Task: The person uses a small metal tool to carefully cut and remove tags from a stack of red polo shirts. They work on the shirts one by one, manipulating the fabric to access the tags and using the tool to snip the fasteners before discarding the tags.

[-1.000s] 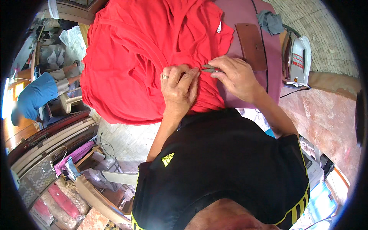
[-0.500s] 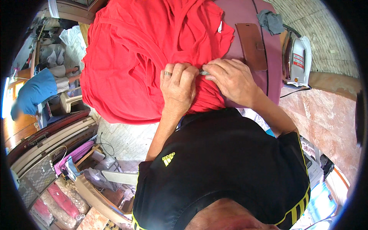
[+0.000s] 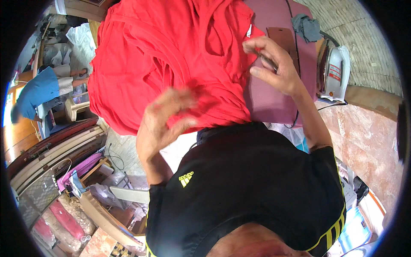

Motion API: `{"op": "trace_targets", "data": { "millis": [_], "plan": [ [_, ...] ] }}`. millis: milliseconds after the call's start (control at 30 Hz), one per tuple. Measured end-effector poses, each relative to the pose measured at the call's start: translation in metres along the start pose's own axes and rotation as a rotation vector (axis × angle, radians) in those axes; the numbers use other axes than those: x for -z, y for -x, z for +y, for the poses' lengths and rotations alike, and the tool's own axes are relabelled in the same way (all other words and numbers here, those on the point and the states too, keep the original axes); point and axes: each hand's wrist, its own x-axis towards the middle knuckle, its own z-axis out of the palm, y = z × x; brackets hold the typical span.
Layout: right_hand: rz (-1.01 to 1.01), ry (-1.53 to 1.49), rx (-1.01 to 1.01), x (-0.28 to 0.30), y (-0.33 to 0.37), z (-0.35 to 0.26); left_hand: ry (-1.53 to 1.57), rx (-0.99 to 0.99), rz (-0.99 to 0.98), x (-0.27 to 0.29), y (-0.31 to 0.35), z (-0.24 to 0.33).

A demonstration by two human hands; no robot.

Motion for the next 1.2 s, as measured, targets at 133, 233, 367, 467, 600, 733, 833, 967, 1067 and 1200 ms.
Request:
{"op": "trace_targets", "data": {
  "millis": [133,233,367,467,600,733,833,967,1067,1200],
  "plan": [
    [-0.102,0.038,0.261,-0.008,-0.039,0.016,-0.08,-0.193,0.198,-0.007,-0.075,-0.012],
    [-0.342,0.27,0.25,0.004,-0.057,0.022,-0.202,-0.263,0.079,-0.008,-0.102,-0.031],
    [-0.383,0.382,0.125,0.023,-0.064,0.012,-0.287,-0.092,0.062,-0.002,-0.105,-0.023],
    [-0.271,0.443,0.288,0.022,-0.06,0.001,-0.283,-0.064,0.213,-0.004,-0.101,-0.021],
    [-0.038,0.541,0.551,-0.01,-0.03,0.029,-0.446,-0.179,0.298,-0.01,-0.076,-0.039],
    [0.07,0.623,0.538,-0.029,-0.003,0.044,-0.329,-0.22,0.315,-0.019,-0.058,-0.057],
    [0.118,0.484,0.555,-0.035,-0.003,0.047,-0.293,-0.206,0.38,-0.025,-0.057,-0.057],
    [0.092,0.412,0.492,-0.032,-0.004,0.045,-0.242,-0.151,0.445,-0.039,-0.066,-0.055],
    [0.056,0.329,0.418,-0.031,-0.004,0.041,-0.275,-0.139,0.366,-0.034,-0.074,-0.047],
    [0.059,0.268,0.265,-0.034,-0.002,0.014,-0.379,-0.195,0.269,-0.03,-0.08,-0.046]
  ]
}}
